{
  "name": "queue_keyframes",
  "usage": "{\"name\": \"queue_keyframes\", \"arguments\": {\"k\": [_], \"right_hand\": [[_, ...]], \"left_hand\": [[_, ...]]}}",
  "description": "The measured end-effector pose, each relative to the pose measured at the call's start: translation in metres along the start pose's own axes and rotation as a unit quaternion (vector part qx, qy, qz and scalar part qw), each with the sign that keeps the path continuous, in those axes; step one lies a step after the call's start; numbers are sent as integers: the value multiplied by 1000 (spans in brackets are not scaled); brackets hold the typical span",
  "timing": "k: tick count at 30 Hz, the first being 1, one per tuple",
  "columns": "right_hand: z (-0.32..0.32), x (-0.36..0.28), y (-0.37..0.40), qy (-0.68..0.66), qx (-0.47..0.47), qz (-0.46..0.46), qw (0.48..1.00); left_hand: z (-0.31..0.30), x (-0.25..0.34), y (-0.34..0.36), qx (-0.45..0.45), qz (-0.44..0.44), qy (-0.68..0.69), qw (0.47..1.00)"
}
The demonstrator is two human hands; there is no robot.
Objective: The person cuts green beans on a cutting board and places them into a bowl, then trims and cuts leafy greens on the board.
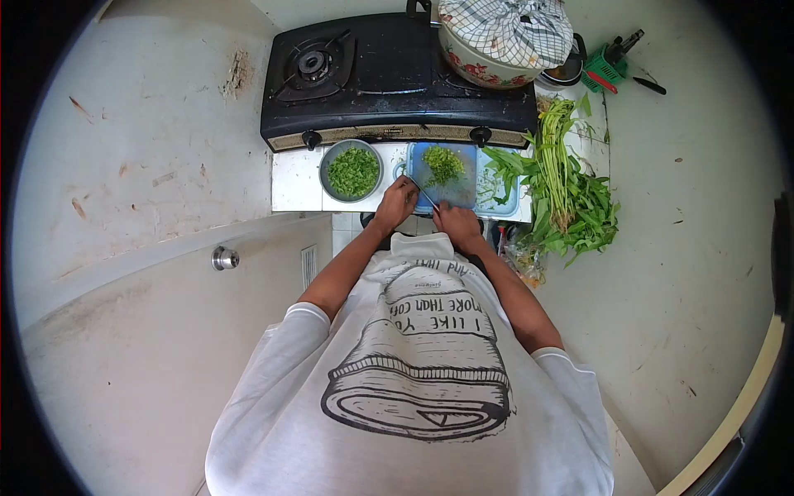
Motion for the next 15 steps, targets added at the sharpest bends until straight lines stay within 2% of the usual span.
{"name": "queue_keyframes", "arguments": {"k": [7, 15], "right_hand": [[1, 6, 5, 11, -3, 20, 1000], [3, 11, 7, -10, 10, 29, 999]], "left_hand": [[-2, 1, 3, 23, 31, -17, 999], [-3, -1, 1, 25, -13, 12, 1000]]}}
Point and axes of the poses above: each hand's wrist, its own y-axis away from the middle knuckle, its own z-axis out of the palm, x = y × z, the point moved 6 cm from there along -y, towards the middle knuckle, and after that the axes turned 5 degrees about z, right-handed, at the moved point
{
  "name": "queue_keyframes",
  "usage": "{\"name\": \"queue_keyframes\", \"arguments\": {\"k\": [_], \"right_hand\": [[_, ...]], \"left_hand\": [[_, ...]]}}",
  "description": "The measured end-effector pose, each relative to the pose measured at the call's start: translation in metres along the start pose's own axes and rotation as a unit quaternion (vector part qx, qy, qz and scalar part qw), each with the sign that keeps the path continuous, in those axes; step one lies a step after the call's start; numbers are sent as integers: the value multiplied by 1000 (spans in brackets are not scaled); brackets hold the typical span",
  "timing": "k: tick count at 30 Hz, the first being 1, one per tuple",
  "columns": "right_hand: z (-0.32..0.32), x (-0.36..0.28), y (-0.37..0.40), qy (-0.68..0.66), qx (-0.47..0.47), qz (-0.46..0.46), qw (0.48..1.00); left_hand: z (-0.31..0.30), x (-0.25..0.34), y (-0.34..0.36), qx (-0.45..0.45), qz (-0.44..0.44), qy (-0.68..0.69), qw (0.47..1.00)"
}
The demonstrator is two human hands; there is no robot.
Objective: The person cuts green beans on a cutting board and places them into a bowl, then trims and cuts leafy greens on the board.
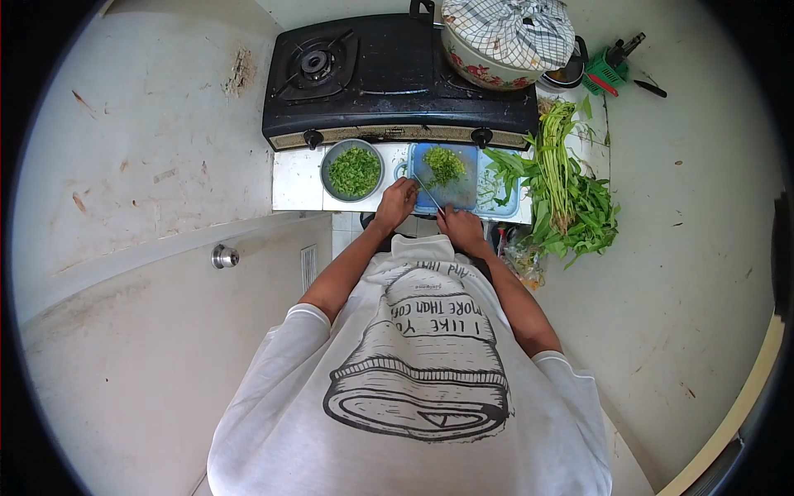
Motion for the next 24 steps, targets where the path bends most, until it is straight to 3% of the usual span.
{"name": "queue_keyframes", "arguments": {"k": [24], "right_hand": [[-2, -6, -2, 11, -30, 4, 999]], "left_hand": [[2, -1, 4, 6, -3, -11, 1000]]}}
Point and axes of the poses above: each hand's wrist, its own y-axis away from the middle knuckle, its own z-axis out of the palm, x = y × z, the point moved 6 cm from there along -y, towards the middle knuckle, and after that the axes turned 5 degrees about z, right-handed, at the moved point
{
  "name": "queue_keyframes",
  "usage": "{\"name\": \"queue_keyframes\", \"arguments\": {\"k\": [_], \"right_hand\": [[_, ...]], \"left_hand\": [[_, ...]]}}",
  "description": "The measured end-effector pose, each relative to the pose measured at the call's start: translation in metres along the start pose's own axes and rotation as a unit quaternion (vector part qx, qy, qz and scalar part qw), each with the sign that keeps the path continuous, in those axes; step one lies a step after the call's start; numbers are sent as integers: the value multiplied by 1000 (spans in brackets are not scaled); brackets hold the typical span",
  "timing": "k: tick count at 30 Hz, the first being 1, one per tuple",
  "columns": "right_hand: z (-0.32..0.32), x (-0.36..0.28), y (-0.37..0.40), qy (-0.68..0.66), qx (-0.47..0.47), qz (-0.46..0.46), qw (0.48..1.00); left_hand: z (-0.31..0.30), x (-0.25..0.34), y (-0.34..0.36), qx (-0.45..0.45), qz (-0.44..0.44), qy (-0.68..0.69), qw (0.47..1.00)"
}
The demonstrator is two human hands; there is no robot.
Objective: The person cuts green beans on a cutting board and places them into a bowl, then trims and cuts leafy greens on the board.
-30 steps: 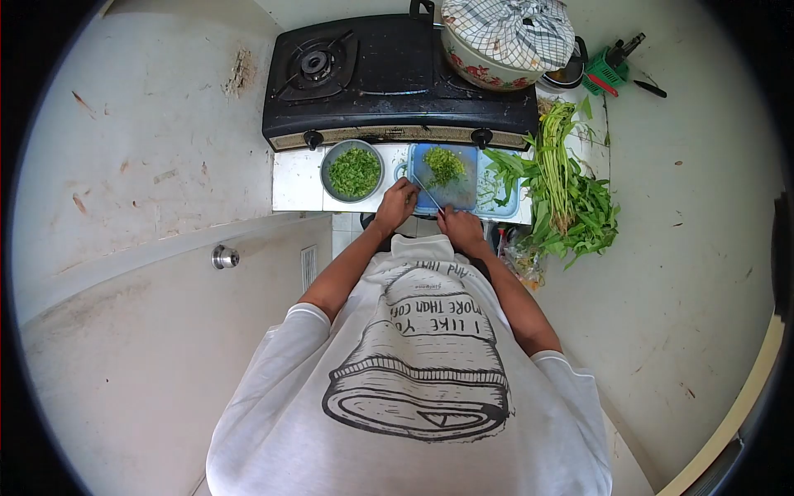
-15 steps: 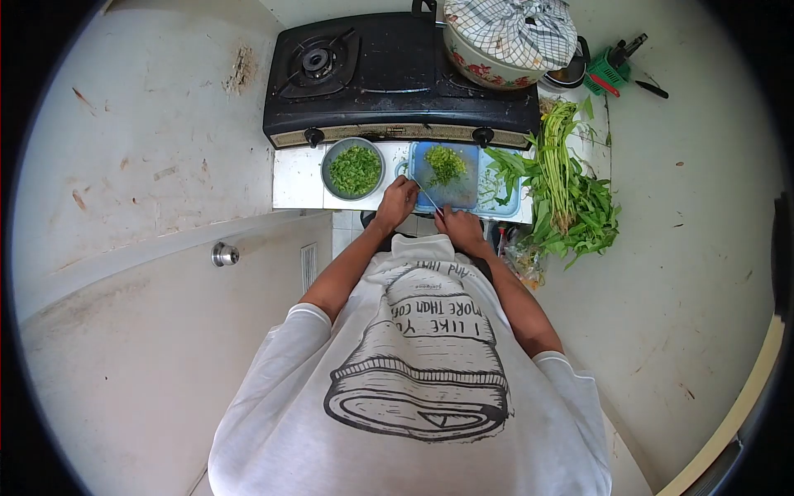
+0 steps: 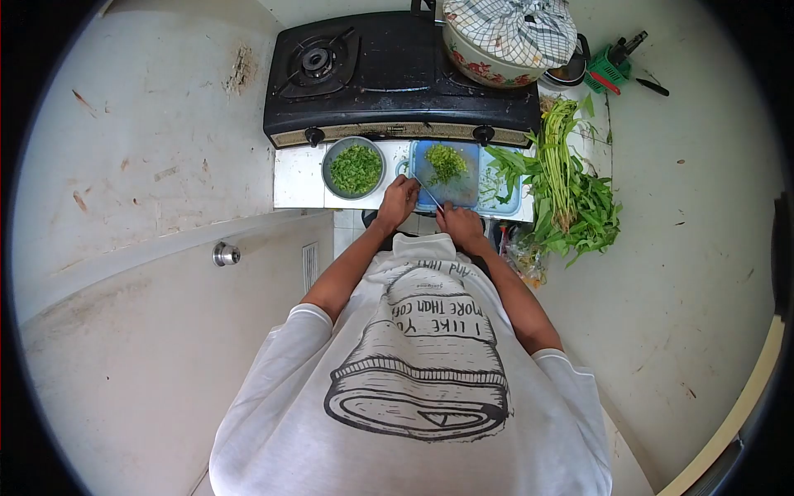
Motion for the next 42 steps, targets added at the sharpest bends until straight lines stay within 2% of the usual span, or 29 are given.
{"name": "queue_keyframes", "arguments": {"k": [10, 17, 23, 28, 34, 42], "right_hand": [[-2, 0, 5, -3, -7, 2, 1000], [4, -3, 4, -2, -16, -11, 1000], [1, -8, -5, -13, 14, -23, 1000], [2, 3, 0, -20, 12, 4, 1000], [0, 14, 1, -43, 29, 25, 998], [-5, 11, 7, -45, 33, 6, 998]], "left_hand": [[0, -3, 0, 49, 4, 41, 998], [-1, 1, -1, 31, -7, 7, 999], [-1, 3, 2, 13, -10, -5, 1000], [-2, 3, 5, -8, -24, -1, 1000], [-1, 13, -2, -19, 31, -15, 999], [2, 10, -8, -27, 45, -27, 998]]}}
Point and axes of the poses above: each hand's wrist, its own y-axis away from the middle knuckle, its own z-axis out of the palm, x = y × z, the point moved 6 cm from there along -y, towards the middle knuckle, and after that the axes turned 5 degrees about z, right-handed, at the moved point
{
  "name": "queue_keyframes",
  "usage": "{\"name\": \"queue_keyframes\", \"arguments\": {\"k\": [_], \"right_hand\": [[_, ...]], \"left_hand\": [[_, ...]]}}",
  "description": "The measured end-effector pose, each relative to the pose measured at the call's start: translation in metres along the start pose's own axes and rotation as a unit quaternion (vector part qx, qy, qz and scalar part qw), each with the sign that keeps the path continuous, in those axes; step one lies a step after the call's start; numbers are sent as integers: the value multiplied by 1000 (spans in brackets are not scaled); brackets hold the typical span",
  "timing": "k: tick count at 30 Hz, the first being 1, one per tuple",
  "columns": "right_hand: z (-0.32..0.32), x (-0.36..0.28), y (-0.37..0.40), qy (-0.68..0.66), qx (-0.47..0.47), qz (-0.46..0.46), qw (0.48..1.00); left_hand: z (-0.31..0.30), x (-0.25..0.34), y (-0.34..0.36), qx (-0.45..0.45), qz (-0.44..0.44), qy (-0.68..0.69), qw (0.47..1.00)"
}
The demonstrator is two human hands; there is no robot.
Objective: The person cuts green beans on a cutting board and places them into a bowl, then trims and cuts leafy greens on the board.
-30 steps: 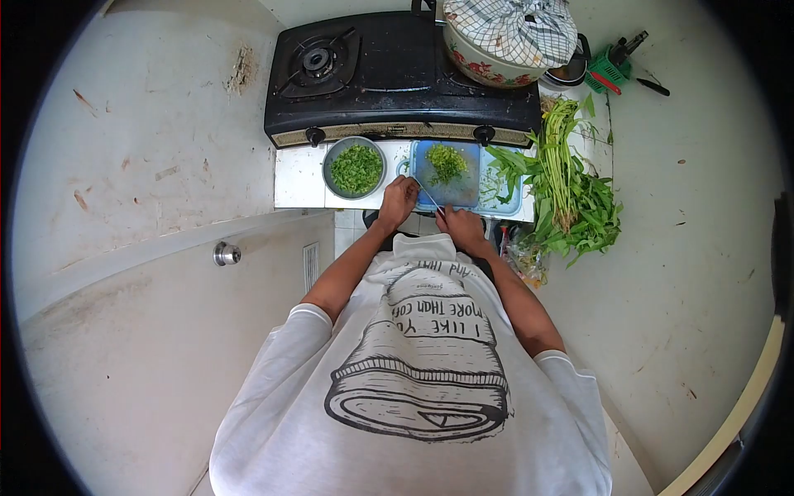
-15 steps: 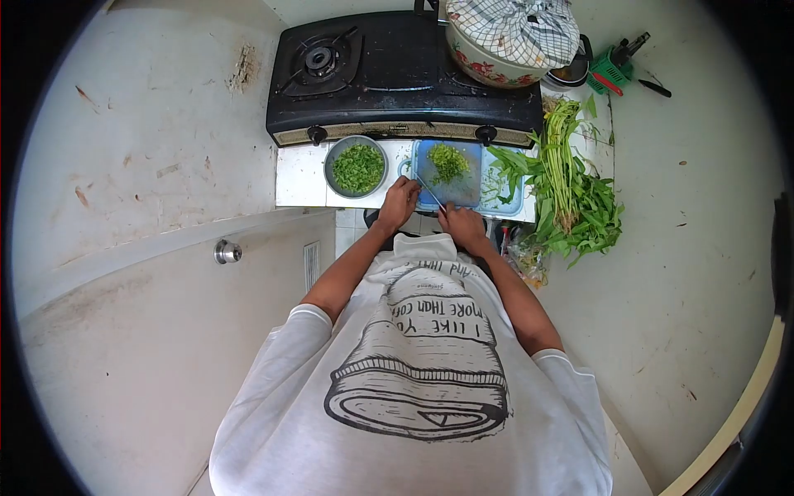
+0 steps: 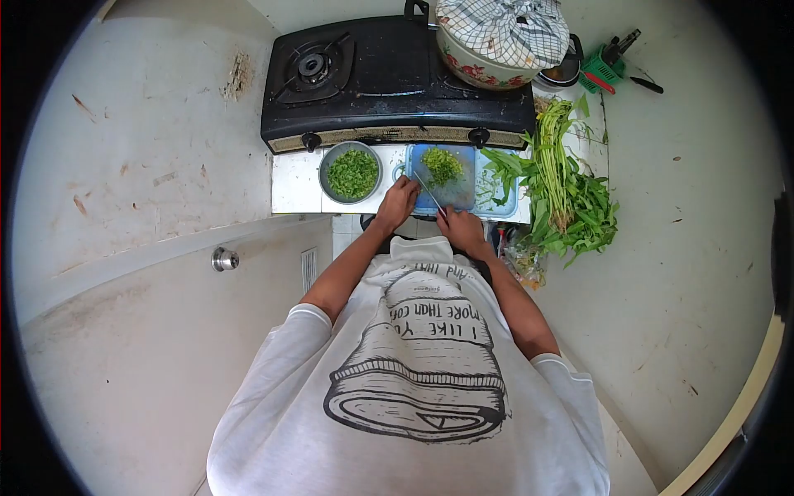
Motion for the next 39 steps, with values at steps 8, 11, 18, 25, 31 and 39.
{"name": "queue_keyframes", "arguments": {"k": [8, 11, 18, 25, 31, 39], "right_hand": [[-1, -8, 3, 12, -7, -13, 1000], [11, -3, 0, 31, -12, -24, 999], [9, -11, -10, 12, -26, -1, 1000], [3, -8, -6, 21, -44, 9, 999], [4, -3, -8, 20, -51, 11, 998], [9, -1, -9, 9, -34, 11, 999]], "left_hand": [[0, 0, 2, -8, 2, -22, 1000], [0, 0, 3, -29, 7, -17, 999], [-5, 5, 8, -42, 9, -6, 999], [-12, -3, 4, -39, 10, 4, 999], [-17, 2, -3, -63, 13, 18, 998], [-17, -1, -3, -47, 67, -31, 996]]}}
Point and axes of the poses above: each hand's wrist, its own y-axis away from the middle knuckle, its own z-axis out of the palm, x = y × z, the point moved 6 cm from there along -y, towards the middle knuckle, and after that the axes turned 5 degrees about z, right-handed, at the moved point
